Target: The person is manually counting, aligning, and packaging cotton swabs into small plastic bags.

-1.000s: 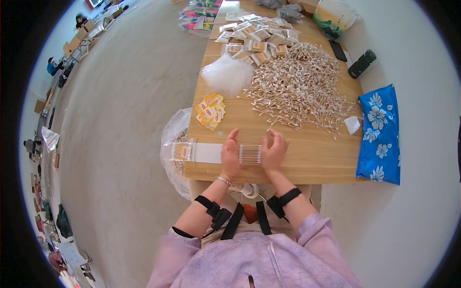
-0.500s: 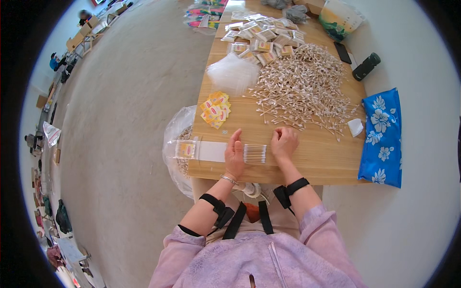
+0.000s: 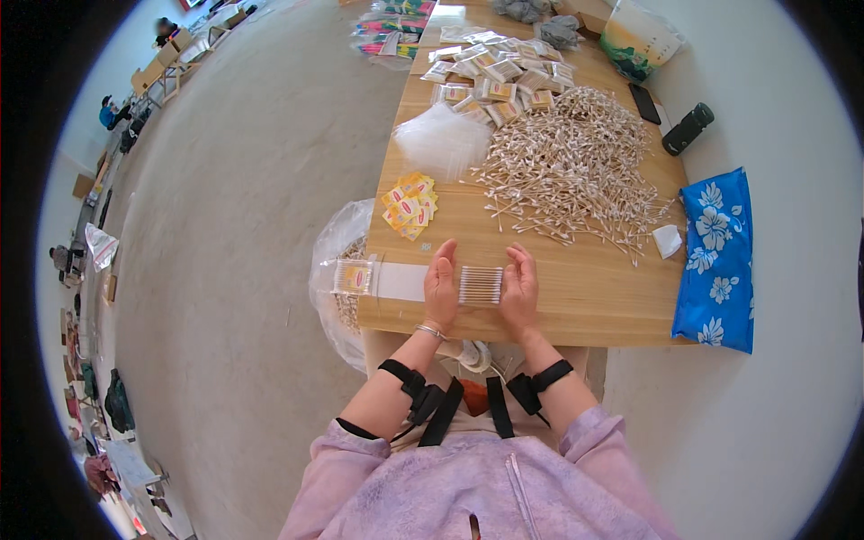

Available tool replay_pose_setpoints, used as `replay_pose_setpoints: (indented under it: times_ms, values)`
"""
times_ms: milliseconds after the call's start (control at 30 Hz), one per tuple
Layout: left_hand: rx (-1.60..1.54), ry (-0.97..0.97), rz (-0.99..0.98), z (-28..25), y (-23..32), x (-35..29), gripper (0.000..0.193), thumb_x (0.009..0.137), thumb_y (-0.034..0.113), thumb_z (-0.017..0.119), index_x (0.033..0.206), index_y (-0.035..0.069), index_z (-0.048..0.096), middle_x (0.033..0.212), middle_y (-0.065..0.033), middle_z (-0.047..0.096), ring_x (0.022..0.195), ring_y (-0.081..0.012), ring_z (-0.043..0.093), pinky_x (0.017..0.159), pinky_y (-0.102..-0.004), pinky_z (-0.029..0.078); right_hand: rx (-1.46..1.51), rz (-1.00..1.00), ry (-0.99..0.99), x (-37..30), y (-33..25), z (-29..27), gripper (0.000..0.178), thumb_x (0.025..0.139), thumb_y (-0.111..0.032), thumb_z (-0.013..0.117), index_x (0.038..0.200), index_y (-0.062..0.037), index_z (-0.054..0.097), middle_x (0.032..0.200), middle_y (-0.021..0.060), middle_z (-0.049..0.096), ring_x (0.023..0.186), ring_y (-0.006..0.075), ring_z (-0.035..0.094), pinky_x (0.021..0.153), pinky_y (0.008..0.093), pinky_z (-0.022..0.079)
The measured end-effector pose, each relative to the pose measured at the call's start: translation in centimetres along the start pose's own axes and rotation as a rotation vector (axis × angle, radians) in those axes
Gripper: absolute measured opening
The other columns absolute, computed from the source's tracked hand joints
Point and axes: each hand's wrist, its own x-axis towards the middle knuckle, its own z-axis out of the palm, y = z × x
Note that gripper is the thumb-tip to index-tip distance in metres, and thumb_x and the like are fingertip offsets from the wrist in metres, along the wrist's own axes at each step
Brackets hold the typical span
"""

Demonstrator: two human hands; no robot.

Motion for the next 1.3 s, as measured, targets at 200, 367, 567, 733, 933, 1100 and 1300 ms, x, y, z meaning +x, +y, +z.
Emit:
replay_pose_setpoints:
  times_ms: [200,367,567,733,933,1100,1300]
  values:
    - [-0.030,0.020,-0.012,0.7,0.5,-0.2,0.056,0.101,0.039,0.035,0.135,-0.005,0.039,0.138,-0.0180,0.043,0.130,-0.0242,0.040,0.110,-0.0336,0.028,0.134,0.046,-0.043,-1.0,0.3,1.7,0.043,0.099,-0.023,0.039,0.133,0.0031,0.042,0.142,0.0189,0.037,0.135,0.0301,0.030,0.112,0.0359,0.022]
    - [0.028,-0.027,-0.003,0.4,0.4,-0.1,0.059,0.101,0.042,0.035,0.136,-0.005,0.038,0.139,-0.0185,0.042,0.130,-0.0250,0.039,0.109,-0.0335,0.028,0.105,-0.015,-0.105,-1.0,0.5,2.3,0.053,0.101,-0.034,0.034,0.136,0.0048,0.037,0.146,0.0204,0.033,0.141,0.0311,0.021,0.113,0.0374,0.017]
    - [-0.134,-0.007,-0.047,-0.2,0.1,0.2,0.060,0.101,0.043,0.035,0.137,-0.005,0.037,0.140,-0.0180,0.041,0.132,-0.0257,0.037,0.110,-0.0335,0.027,0.073,-0.041,-0.080,-1.3,0.3,1.3,0.054,0.101,-0.034,0.033,0.138,0.0049,0.035,0.146,0.0208,0.034,0.141,0.0317,0.022,0.113,0.0378,0.017]
    - [-0.083,-0.025,-0.066,0.0,0.4,-0.2,0.061,0.100,0.045,0.034,0.137,-0.004,0.037,0.140,-0.0172,0.041,0.132,-0.0253,0.037,0.111,-0.0340,0.026,0.077,-0.013,-0.074,-1.7,0.1,1.5,0.053,0.101,-0.033,0.032,0.138,0.0047,0.035,0.146,0.0210,0.033,0.140,0.0323,0.022,0.114,0.0385,0.017]
    - [-0.036,-0.045,-0.069,0.2,0.5,-0.3,0.062,0.100,0.044,0.033,0.138,-0.004,0.035,0.142,-0.0163,0.038,0.135,-0.0240,0.033,0.113,-0.0360,0.022,0.029,-0.058,-0.139,-1.7,-0.3,2.0,0.058,0.091,-0.024,0.051,0.139,0.0040,0.032,0.146,0.0221,0.031,0.140,0.0362,0.020,0.114,0.0410,0.017]
    - [-0.127,-0.027,-0.077,-0.5,0.1,0.0,0.061,0.100,0.044,0.035,0.136,-0.004,0.037,0.140,-0.0162,0.041,0.134,-0.0238,0.035,0.113,-0.0361,0.024,-0.380,-0.356,-0.325,-1.8,-2.2,0.5,0.085,0.071,-0.013,0.071,0.141,0.0016,0.025,0.145,0.0230,0.028,0.139,0.0415,0.017,0.115,0.0447,0.017]
    - [-0.140,-0.024,-0.084,-0.2,0.1,0.1,0.060,0.100,0.044,0.036,0.135,-0.005,0.039,0.138,-0.0167,0.042,0.133,-0.0245,0.036,0.113,-0.0364,0.024,-0.452,-0.313,-0.396,-1.6,-1.6,0.3,0.084,0.069,-0.009,0.071,0.140,0.0019,0.027,0.145,0.0230,0.028,0.139,0.0422,0.017,0.114,0.0470,0.018]
